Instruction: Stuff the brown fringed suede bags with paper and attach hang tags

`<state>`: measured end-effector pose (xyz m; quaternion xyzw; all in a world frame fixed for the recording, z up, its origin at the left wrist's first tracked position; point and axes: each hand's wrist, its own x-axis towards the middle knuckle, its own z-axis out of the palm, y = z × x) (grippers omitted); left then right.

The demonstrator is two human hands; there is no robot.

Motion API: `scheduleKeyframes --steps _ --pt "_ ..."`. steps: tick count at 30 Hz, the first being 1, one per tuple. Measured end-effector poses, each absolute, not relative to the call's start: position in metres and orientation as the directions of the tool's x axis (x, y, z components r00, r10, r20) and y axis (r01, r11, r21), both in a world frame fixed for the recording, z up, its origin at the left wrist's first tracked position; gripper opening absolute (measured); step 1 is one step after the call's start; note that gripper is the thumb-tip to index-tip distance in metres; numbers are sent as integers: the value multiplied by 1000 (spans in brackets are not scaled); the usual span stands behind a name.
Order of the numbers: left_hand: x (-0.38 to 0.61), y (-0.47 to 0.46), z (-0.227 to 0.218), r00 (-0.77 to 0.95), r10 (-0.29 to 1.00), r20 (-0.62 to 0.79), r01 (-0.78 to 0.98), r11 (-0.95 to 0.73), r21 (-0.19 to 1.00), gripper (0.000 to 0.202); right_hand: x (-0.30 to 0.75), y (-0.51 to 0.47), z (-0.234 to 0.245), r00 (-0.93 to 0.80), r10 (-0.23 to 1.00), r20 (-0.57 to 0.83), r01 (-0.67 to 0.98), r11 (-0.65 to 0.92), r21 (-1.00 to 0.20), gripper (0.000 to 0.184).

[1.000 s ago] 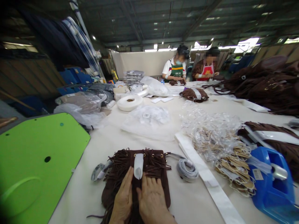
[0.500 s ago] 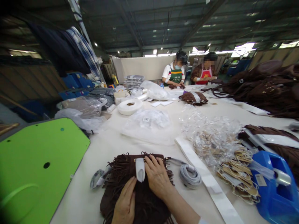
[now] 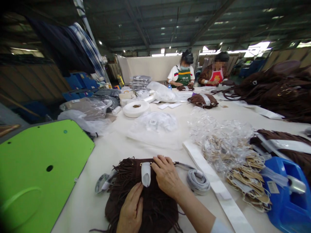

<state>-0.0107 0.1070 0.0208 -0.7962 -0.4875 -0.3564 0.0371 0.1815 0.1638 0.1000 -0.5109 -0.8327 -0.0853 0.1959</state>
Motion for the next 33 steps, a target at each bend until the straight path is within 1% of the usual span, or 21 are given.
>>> scheduleKeyframes --steps 2,5,7,8,9,10,11,12,14,17,19,21,22,23,25,26,27,28,29,31,33 --pt "-9 106 26 253 748 614 812 -509 285 38 188 170 95 -381 831 405 895 442 -64 27" --pt "-6 104 29 248 743 621 816 -506 280 36 215 164 91 -237 862 448 950 303 -80 22" --pt "-5 103 29 230 752 617 818 -493 296 36 225 148 94 -142 858 494 972 214 -92 21" --pt "-4 103 29 221 759 613 818 -486 307 36 223 137 96 -144 853 502 967 229 -112 21" --pt "-5 103 28 217 766 606 815 -484 320 36 217 126 100 -182 855 486 950 280 -139 20" --pt "-5 103 27 217 772 597 808 -486 334 36 207 116 103 -263 853 450 906 379 -188 18" --pt "-6 104 27 218 779 589 799 -489 351 36 193 107 106 -364 850 381 842 475 -254 17" --pt "-8 104 26 217 782 584 789 -493 367 36 179 100 109 -434 846 309 795 521 -310 21" --pt "-10 104 27 213 788 578 777 -495 389 36 156 92 113 -519 836 179 742 544 -392 27" --pt "-11 104 30 202 798 568 785 -478 394 35 159 88 114 -591 806 29 722 546 -425 14" --pt "-10 102 32 183 805 564 790 -462 403 34 187 86 112 -605 795 -37 734 539 -412 15" --pt "-7 101 34 154 809 567 785 -449 427 34 225 82 110 -550 832 -70 792 493 -360 19" --pt "-5 101 34 145 812 566 781 -445 439 33 242 80 110 -512 856 -77 825 464 -322 20" --pt "-4 100 34 137 816 561 777 -440 450 33 256 78 112 -464 884 -55 858 434 -275 21" --pt "-3 100 34 128 823 554 774 -432 463 33 266 74 119 -411 911 26 887 406 -220 24" --pt "-3 100 34 127 823 553 773 -432 465 33 260 73 124 -415 906 77 880 422 -221 25" --pt "-3 100 34 128 824 551 773 -432 465 33 249 72 129 -437 892 118 858 453 -241 23" --pt "-4 101 34 133 825 550 772 -434 464 32 234 72 133 -484 861 155 816 508 -275 18" --pt "-4 101 34 143 824 548 772 -440 459 32 217 72 136 -539 825 169 765 564 -312 15" --pt "-5 100 35 166 824 542 774 -450 446 33 186 72 136 -620 767 168 685 633 -362 27" --pt "-6 100 37 174 823 541 778 -451 437 33 173 69 130 -640 757 132 674 635 -376 27"
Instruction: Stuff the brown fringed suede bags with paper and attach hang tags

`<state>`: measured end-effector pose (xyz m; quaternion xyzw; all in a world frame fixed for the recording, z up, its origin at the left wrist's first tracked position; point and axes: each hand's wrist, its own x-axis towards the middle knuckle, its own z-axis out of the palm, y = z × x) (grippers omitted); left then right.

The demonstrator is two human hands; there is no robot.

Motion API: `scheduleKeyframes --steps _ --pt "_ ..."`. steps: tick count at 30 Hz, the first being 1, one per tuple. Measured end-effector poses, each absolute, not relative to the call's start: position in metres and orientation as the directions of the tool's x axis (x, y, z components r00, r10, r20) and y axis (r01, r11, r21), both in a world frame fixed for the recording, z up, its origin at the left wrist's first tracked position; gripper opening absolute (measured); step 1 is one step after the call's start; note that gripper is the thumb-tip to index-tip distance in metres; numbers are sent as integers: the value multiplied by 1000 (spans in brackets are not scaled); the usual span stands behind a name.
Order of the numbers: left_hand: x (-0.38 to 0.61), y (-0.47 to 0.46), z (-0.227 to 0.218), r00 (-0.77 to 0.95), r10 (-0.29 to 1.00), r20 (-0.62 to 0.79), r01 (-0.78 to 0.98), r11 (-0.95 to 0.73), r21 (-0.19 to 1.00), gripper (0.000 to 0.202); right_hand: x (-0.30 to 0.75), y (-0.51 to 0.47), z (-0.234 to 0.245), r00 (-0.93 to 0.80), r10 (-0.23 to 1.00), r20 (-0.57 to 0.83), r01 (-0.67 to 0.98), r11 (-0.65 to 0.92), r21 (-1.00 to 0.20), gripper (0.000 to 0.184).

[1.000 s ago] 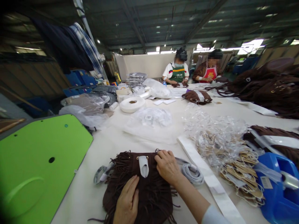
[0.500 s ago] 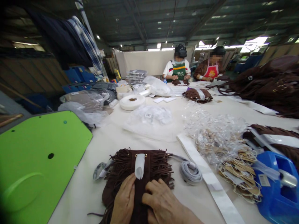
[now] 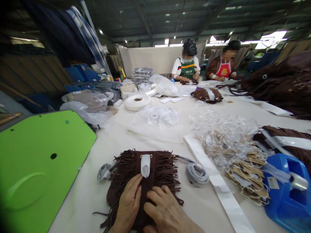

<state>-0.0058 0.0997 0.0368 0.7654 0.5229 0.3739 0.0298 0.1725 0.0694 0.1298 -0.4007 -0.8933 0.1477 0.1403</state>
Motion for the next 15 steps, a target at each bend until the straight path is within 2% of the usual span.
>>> scheduleKeyframes --steps 4,7,10,12,15 --pt "-4 98 39 167 823 543 782 -446 435 33 203 64 118 -576 815 66 713 540 -447 14" --pt "-3 99 38 177 812 556 793 -452 408 32 227 70 116 -401 904 149 729 413 -545 26" --pt "-3 100 36 190 799 571 807 -458 373 31 217 83 107 -191 960 206 773 276 -572 18" --pt "-4 100 35 197 794 575 810 -463 361 32 198 92 97 -64 986 154 837 137 -530 17" --pt "-4 100 35 202 786 584 813 -467 348 32 172 101 87 55 998 -12 879 -54 -474 16"
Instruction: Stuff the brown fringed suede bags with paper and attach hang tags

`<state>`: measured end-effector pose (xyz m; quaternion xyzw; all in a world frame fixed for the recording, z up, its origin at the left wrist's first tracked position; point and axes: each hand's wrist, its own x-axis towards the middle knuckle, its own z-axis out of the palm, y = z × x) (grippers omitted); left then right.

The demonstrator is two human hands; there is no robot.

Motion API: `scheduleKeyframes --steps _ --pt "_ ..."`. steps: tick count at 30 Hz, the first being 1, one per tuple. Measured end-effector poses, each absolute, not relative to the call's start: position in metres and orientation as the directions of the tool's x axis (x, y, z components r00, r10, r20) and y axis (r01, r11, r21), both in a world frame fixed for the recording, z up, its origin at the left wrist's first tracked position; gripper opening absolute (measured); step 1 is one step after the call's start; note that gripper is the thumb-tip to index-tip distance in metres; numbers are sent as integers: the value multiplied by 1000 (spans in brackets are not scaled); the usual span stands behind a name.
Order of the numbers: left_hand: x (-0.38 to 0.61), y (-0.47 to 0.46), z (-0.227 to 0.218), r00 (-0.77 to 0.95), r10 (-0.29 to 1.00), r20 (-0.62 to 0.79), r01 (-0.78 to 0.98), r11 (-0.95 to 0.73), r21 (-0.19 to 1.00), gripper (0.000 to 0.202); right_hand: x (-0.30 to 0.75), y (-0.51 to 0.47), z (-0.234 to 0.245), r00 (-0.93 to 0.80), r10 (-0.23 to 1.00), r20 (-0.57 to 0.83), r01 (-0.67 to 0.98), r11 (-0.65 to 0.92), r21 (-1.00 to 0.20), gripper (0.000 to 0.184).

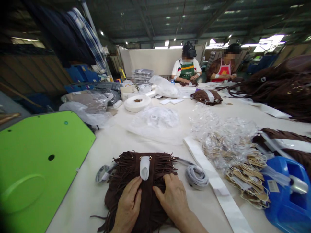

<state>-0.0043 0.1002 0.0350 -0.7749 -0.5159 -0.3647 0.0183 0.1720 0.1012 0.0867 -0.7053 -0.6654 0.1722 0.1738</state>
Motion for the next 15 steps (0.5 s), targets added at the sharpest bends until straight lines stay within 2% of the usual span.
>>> scheduleKeyframes --steps 4,11,15 --pt "-3 100 37 203 785 585 823 -460 332 32 163 106 85 51 990 -133 864 -111 -491 3" --pt "-2 100 37 198 778 597 821 -464 332 31 155 113 87 102 975 -197 865 -184 -467 8" --pt "-3 100 36 204 774 600 821 -469 326 31 148 116 88 139 975 -176 865 -206 -457 12"
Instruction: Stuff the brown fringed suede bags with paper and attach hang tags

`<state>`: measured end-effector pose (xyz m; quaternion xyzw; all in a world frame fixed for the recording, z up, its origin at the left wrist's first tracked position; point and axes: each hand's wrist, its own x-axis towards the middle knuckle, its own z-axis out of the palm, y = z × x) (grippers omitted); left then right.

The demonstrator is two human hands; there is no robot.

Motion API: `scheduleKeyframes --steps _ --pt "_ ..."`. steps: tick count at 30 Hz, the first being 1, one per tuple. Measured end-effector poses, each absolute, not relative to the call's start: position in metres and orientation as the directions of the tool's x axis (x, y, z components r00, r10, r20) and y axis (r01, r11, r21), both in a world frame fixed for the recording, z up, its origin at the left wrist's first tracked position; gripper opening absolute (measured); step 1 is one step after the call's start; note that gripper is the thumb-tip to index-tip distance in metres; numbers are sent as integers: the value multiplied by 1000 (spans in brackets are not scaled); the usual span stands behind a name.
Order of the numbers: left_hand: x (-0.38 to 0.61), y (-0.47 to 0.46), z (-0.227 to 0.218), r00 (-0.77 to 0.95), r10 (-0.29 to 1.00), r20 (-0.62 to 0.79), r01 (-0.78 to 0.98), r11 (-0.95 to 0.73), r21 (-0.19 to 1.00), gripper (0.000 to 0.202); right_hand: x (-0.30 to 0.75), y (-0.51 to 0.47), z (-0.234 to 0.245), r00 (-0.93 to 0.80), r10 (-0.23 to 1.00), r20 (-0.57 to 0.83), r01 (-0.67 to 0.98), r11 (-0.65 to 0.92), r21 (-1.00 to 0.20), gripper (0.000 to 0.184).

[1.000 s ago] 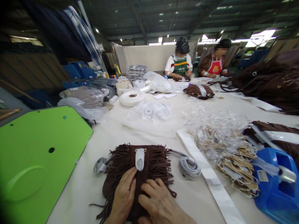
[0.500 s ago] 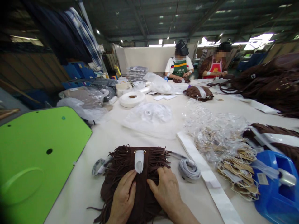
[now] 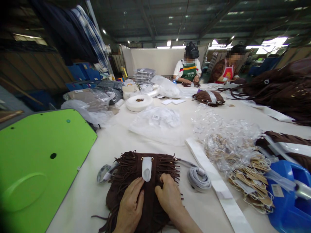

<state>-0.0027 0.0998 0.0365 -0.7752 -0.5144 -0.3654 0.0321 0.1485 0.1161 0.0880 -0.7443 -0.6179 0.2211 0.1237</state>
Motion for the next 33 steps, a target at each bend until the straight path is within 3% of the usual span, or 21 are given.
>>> scheduleKeyframes --steps 9,11,13,16,17,19,23,25,28,31,33 --pt "-1 99 38 210 785 583 829 -459 319 30 224 101 84 250 955 -160 881 -293 -372 12" --pt "-1 99 37 203 783 587 829 -457 323 30 240 93 84 280 956 -89 892 -293 -344 14" --pt "-1 99 37 204 782 588 828 -459 323 31 238 85 85 198 972 126 925 -143 -352 12" --pt "-2 99 37 213 785 582 824 -464 325 30 205 80 86 -137 898 418 903 287 -320 21" --pt "-2 99 37 216 787 578 822 -466 327 31 193 82 86 -229 870 436 877 379 -295 25" --pt "-2 99 38 223 791 570 820 -468 330 31 177 88 83 -308 868 390 883 413 -223 31" --pt "-2 98 38 220 802 556 819 -461 342 30 196 96 82 -187 948 256 979 202 -30 25" --pt "-1 98 38 205 811 548 816 -450 362 30 213 91 90 -148 944 296 988 154 3 22" --pt "0 98 39 194 826 530 810 -439 389 30 212 74 106 -302 882 362 931 355 -87 26" --pt "0 98 40 195 829 524 803 -442 401 31 180 57 109 -595 709 380 689 693 -214 24" --pt "-1 98 40 199 828 524 802 -445 399 30 161 51 99 -644 601 473 585 785 -202 20"
